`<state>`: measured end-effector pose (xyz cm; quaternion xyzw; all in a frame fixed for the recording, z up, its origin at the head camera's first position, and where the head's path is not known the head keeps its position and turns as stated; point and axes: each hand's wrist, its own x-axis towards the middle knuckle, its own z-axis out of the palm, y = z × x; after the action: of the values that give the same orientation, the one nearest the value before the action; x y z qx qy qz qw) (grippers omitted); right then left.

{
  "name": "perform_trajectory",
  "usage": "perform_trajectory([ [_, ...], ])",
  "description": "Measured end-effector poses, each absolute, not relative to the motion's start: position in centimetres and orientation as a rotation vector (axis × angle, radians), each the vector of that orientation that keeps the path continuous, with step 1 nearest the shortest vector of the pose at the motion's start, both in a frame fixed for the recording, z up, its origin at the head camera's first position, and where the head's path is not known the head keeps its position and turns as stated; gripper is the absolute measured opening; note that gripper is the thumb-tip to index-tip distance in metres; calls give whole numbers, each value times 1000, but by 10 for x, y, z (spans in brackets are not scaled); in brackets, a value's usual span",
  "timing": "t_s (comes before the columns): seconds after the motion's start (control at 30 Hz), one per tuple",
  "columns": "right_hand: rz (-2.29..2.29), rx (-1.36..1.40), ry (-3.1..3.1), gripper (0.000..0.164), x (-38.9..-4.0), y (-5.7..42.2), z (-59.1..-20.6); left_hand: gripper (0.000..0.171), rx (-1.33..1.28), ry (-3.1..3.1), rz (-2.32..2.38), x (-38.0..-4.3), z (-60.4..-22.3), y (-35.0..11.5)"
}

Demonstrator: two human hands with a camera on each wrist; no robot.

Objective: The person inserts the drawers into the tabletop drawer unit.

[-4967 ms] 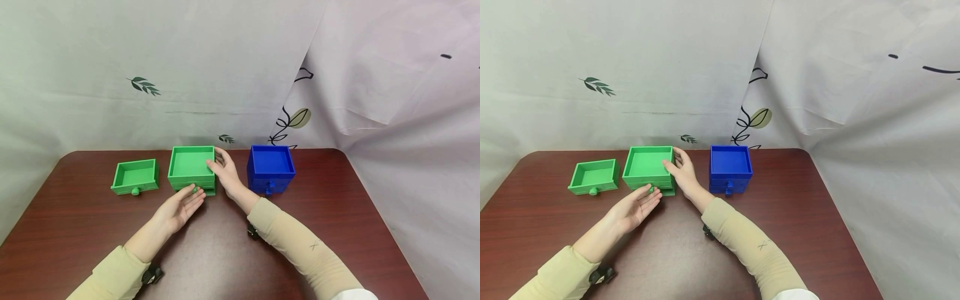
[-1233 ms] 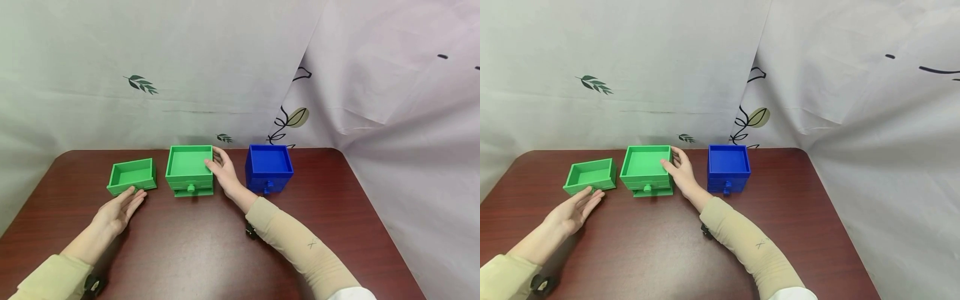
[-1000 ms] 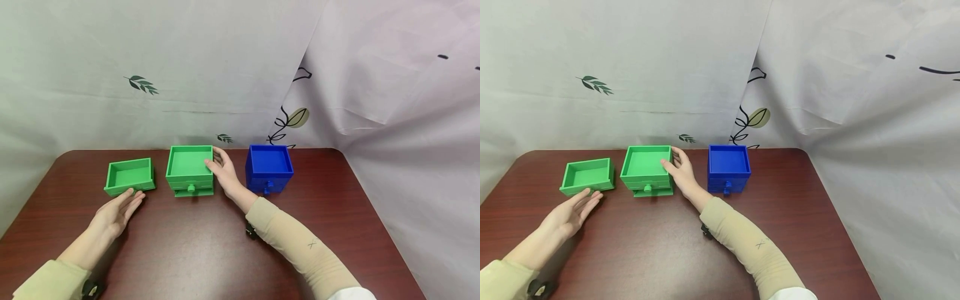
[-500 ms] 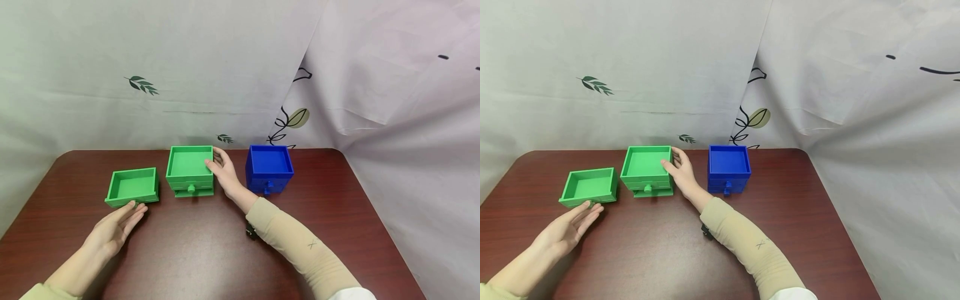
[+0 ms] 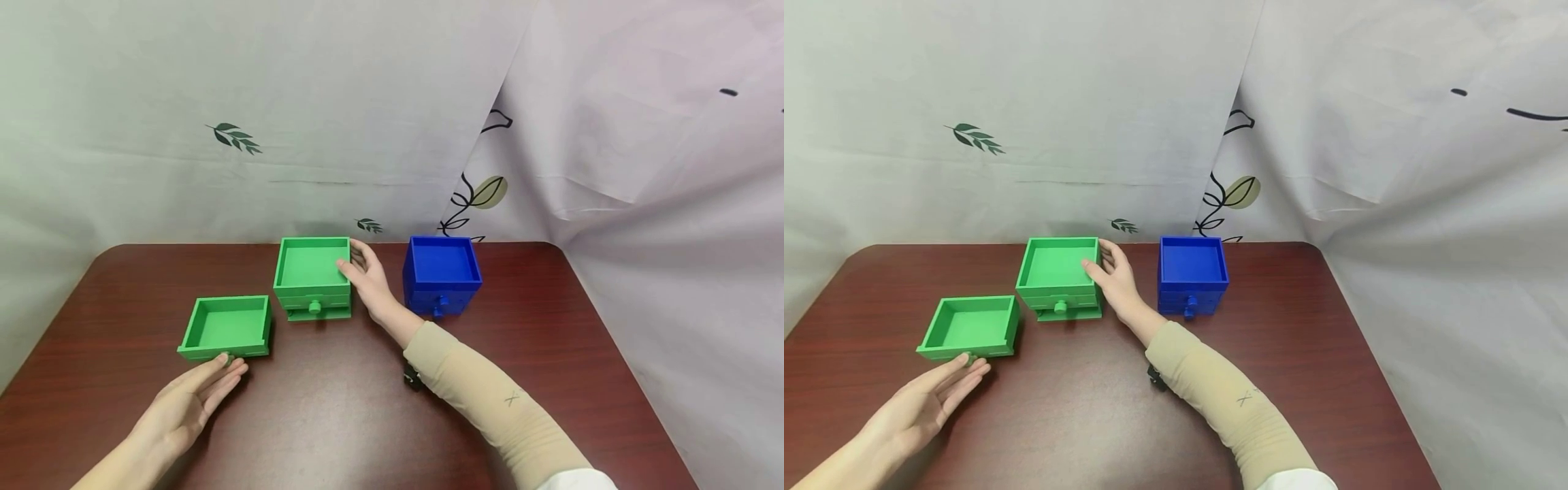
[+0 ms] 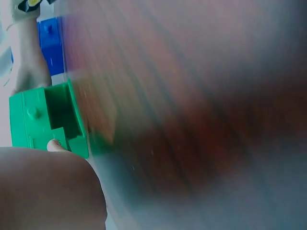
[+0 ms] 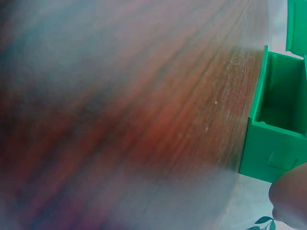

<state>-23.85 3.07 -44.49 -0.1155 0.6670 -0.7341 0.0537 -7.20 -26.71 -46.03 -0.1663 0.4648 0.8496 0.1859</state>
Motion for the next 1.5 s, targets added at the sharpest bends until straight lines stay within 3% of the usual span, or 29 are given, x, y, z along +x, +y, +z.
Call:
perform_trajectory([
  [0.47, -2218, -365, 2039, 63, -239, 30, -445, 33, -436, 1358, 2330, -49, -464, -243],
  [0.9, -2229, -362, 2044, 63, -240, 30, -446, 41, -191, 1102, 2341, -46, -472, -226],
  [1.3, -2217, -352, 2040, 64, -240, 31, -446, 23, -361, 1254, 2192, -55, -471, -196],
  [1.5, -2220, -362, 2041, 63, -240, 30, -447, 22, -370, 1248, 2187, -58, -473, -182],
])
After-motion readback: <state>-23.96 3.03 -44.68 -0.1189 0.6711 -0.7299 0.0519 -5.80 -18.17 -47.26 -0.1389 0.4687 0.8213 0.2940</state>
